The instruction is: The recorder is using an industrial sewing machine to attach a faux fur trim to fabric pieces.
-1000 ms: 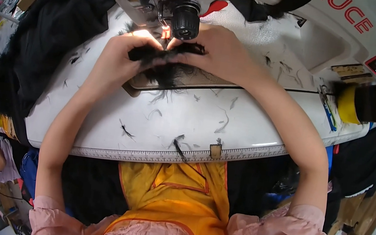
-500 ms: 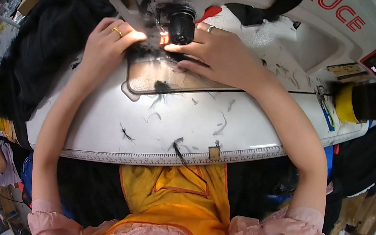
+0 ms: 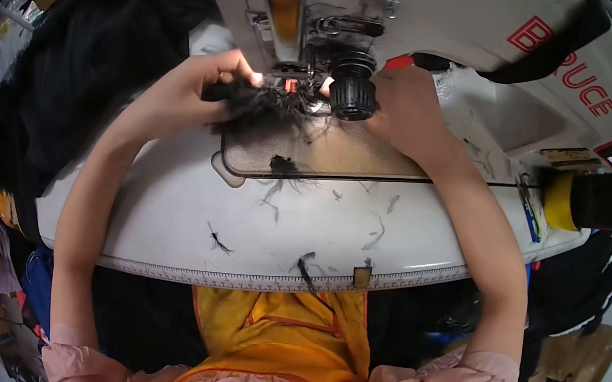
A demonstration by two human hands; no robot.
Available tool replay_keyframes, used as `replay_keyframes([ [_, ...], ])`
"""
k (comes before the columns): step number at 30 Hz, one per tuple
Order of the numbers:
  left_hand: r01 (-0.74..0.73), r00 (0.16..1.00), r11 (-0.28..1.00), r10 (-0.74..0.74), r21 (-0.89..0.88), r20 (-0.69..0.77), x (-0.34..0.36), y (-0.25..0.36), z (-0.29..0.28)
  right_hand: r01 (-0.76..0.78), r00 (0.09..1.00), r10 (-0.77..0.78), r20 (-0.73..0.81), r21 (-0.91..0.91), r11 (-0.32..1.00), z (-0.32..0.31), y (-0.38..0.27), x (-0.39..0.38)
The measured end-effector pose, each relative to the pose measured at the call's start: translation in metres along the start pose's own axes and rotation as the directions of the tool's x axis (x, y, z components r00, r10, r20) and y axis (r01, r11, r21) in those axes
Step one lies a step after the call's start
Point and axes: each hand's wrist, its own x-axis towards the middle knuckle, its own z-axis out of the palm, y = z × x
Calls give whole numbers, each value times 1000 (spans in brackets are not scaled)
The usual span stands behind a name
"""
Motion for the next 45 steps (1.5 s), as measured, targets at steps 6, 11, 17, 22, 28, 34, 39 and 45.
replay_keyframes([
  [6, -96, 995, 982, 99, -165, 10, -6, 5, 8, -41, 990, -32, 135, 505, 862, -21, -61, 15],
  [11, -128, 992, 988, 128, -83, -9, -1, 6, 15, -88, 988, 17, 151, 478, 874, -9, -53, 10],
  [17, -86, 996, 996, 86, 8, -27, 3, 11, 19, -277, 950, 137, 281, 552, 786, -4, -54, 10],
  [22, 11, 994, 998, -18, -57, -109, 3, 15, 23, -330, 932, 161, 325, 576, 748, -1, -50, 10],
  [28, -88, 991, 996, 87, -2, -104, 0, 11, 22, -245, 960, 102, 260, 612, 752, 4, -47, 11],
  [34, -15, 994, 1000, 16, 11, -112, -4, 15, 24, -330, 926, 103, 363, 646, 689, -1, -50, 10],
  [39, -191, 864, 630, 472, 753, -176, -15, 18, 49, 258, 966, -251, -70, 123, 958, -6, -45, 3],
  [45, -185, 661, 291, 744, 938, -100, -8, 10, 58, 258, 965, -245, 95, -171, 951, -14, -47, 6],
])
